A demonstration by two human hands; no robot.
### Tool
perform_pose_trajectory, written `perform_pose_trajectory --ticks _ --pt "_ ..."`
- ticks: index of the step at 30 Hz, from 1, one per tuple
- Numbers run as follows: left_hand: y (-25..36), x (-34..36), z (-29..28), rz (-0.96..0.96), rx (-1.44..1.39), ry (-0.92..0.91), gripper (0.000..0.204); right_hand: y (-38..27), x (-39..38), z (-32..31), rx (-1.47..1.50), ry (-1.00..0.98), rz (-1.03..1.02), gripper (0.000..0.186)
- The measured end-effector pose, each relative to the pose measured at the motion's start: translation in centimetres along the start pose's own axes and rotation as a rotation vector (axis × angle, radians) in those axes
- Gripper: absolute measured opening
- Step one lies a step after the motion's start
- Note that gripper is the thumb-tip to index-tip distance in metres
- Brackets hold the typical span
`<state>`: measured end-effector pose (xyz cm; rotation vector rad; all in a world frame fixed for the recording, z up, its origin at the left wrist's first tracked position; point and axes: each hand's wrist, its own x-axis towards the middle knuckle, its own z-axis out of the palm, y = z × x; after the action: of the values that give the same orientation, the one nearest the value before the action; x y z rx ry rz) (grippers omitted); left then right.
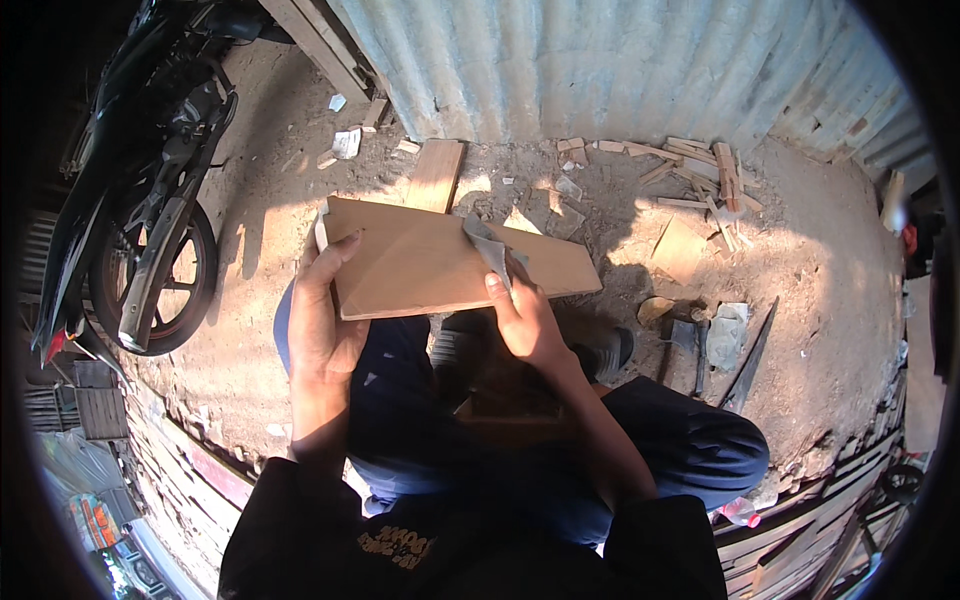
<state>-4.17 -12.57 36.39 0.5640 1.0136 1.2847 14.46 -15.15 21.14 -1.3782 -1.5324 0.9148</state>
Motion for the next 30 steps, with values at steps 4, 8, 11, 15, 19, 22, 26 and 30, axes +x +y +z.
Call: perform_pose_trajectory --ticks 4,8,11,15,19,22,26,30 --pt "0.3 -1.0 0.2 0.020 0.017 0.017 0.047 8.5 0.8 -1.9 -0.013 -0.086 0.504 0.045" --pt "0.1 -1.2 -0.5 0.001 0.017 0.047 0.044 0.6 0.0 0.0 0.112 -0.086 0.135 0.048" --pt "-0.1 -0.6 0.1 0.002 0.003 0.040 0.036 -4.5 -0.6 0.0 -0.011 -0.131 -0.076 0.049" --pt "0.2 -0.6 0.0 0.000 -0.021 0.034 0.044 3.9 1.5 -2.3 0.068 -0.135 0.383 0.045" --pt "0.4 -0.9 -0.4 0.025 0.009 0.037 0.044 8.0 0.4 -1.8 -0.095 -0.040 0.401 0.043" --pt "0.1 -1.0 -0.2 0.018 0.006 0.046 0.042 -1.3 0.1 -0.5 0.023 -0.171 0.239 0.047" --pt "0.3 -0.7 -0.3 -0.013 -0.014 0.018 0.036 -4.6 -0.2 0.7 0.089 -0.152 -0.133 0.051" --pt "0.0 -0.6 -0.5 0.012 0.025 0.066 0.027 5.3 1.6 -1.4 0.299 -0.104 0.279 0.046"
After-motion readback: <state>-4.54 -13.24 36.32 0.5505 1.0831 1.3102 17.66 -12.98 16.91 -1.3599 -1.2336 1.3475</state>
